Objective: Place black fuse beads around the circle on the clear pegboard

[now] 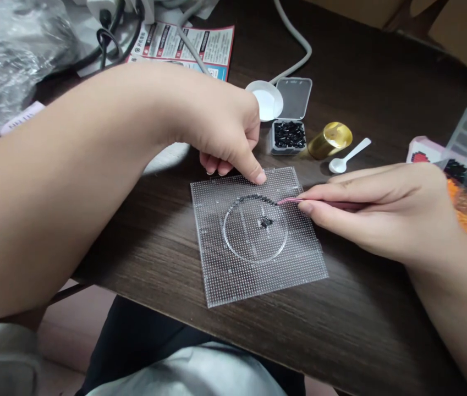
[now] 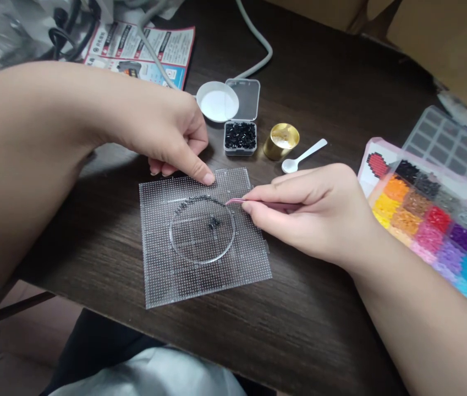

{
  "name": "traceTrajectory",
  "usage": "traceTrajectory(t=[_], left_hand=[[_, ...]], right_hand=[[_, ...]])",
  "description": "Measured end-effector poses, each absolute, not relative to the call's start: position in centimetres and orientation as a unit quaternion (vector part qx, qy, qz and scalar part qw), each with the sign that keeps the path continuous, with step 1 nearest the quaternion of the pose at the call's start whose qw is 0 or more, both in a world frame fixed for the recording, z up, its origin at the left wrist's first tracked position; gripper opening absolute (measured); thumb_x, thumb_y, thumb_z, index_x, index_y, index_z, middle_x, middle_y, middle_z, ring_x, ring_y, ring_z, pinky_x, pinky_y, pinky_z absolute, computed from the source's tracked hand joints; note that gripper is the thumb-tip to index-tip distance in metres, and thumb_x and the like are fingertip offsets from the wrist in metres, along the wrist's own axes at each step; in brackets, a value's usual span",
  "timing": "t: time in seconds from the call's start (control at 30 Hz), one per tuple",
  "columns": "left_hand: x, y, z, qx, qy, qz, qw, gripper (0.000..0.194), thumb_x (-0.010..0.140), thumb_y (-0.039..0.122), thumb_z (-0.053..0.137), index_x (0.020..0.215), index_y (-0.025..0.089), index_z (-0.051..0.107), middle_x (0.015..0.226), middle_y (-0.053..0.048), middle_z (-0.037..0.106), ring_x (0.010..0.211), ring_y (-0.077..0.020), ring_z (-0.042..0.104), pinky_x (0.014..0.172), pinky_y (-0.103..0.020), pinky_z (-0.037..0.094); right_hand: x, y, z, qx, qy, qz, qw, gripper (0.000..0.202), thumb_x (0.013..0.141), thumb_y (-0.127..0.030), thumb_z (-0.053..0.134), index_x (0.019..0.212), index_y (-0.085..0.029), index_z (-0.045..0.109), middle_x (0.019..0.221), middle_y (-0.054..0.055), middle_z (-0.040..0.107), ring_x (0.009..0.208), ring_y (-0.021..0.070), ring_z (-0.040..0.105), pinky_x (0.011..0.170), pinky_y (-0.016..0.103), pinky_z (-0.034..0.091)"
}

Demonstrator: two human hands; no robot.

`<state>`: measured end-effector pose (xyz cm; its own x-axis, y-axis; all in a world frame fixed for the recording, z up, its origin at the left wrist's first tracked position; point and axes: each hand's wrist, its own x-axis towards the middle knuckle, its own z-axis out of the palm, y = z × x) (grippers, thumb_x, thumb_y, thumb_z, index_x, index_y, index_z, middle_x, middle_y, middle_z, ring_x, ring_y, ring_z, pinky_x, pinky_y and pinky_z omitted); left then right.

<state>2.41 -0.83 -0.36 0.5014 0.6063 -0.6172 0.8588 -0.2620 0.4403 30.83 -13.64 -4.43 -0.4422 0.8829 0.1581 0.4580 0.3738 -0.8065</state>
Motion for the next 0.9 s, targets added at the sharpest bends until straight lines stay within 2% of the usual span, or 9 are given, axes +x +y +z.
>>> traceTrajectory(t=[0.2, 0.27, 0.4, 0.57, 0.63, 0.8, 0.9], left_hand=[[2.5, -0.9, -0.2, 0.770, 0.474, -0.169, 0.392, 0.057, 0.094, 0.063, 0.104, 0.064, 0.025, 0.076, 0.063, -0.005, 0.082, 0.061, -0.0199, 0.080, 0.076, -0.038, 0.063], [2.6, -0.9, -0.3, 0.767, 0.472, -0.165, 0.401, 0.056, 0.095, 0.060, 0.105, 0.063, 0.025, 0.075, 0.062, -0.004, 0.080, 0.060, -0.0194, 0.078, 0.075, -0.038, 0.062], [2.6, -1.0, -0.3, 0.765, 0.465, -0.161, 0.415, 0.056, 0.098, 0.055, 0.102, 0.063, 0.025, 0.072, 0.060, -0.003, 0.078, 0.058, -0.0182, 0.075, 0.072, -0.037, 0.061], [2.4, -1.0, -0.1, 0.764, 0.457, -0.168, 0.423, 0.054, 0.098, 0.057, 0.101, 0.066, 0.025, 0.072, 0.061, -0.002, 0.078, 0.061, -0.0177, 0.075, 0.071, -0.035, 0.059], [2.3, -1.1, 0.2, 0.765, 0.457, -0.165, 0.422, 0.054, 0.098, 0.058, 0.099, 0.065, 0.026, 0.071, 0.061, -0.002, 0.078, 0.060, -0.0175, 0.074, 0.071, -0.035, 0.059], [2.2, -1.8, 0.3, 0.763, 0.462, -0.133, 0.432, 0.056, 0.099, 0.057, 0.096, 0.063, 0.026, 0.068, 0.064, -0.001, 0.076, 0.059, -0.0162, 0.068, 0.073, -0.036, 0.054], [2.4, -1.8, -0.1, 0.760, 0.463, -0.124, 0.439, 0.058, 0.100, 0.061, 0.094, 0.062, 0.027, 0.067, 0.065, -0.001, 0.076, 0.062, -0.0176, 0.068, 0.075, -0.036, 0.054]], right_hand=[[31.1, -13.8, -5.3, -0.436, -0.758, 0.359, 0.326, 0.018, 0.110, -0.027, 0.103, 0.116, -0.042, 0.108, 0.108, 0.003, 0.101, 0.080, 0.0292, 0.095, 0.070, 0.043, 0.083], [31.0, -14.0, -6.1, -0.433, -0.755, 0.332, 0.363, 0.015, 0.110, -0.030, 0.104, 0.119, -0.042, 0.108, 0.106, 0.003, 0.101, 0.076, 0.0287, 0.093, 0.064, 0.042, 0.080], [30.7, -14.4, -7.2, -0.435, -0.768, 0.289, 0.371, 0.019, 0.111, -0.026, 0.102, 0.121, -0.041, 0.108, 0.101, 0.004, 0.100, 0.070, 0.0249, 0.088, 0.054, 0.036, 0.071], [30.2, -14.6, -7.3, -0.433, -0.752, 0.321, 0.379, 0.024, 0.109, -0.024, 0.103, 0.124, -0.042, 0.108, 0.102, 0.002, 0.100, 0.075, 0.0252, 0.092, 0.063, 0.036, 0.079], [30.1, -14.7, -7.4, -0.428, -0.751, 0.333, 0.377, 0.026, 0.109, -0.025, 0.103, 0.125, -0.043, 0.108, 0.102, 0.001, 0.100, 0.073, 0.0236, 0.091, 0.062, 0.033, 0.078], [30.0, -14.4, -6.7, -0.424, -0.761, 0.329, 0.363, 0.015, 0.106, -0.029, 0.105, 0.119, -0.033, 0.109, 0.096, 0.007, 0.099, 0.058, 0.0207, 0.084, 0.046, 0.028, 0.064], [29.9, -14.0, -5.8, -0.423, -0.775, 0.347, 0.315, 0.014, 0.103, -0.028, 0.103, 0.117, -0.029, 0.108, 0.097, 0.008, 0.099, 0.062, 0.0216, 0.088, 0.052, 0.026, 0.069]])
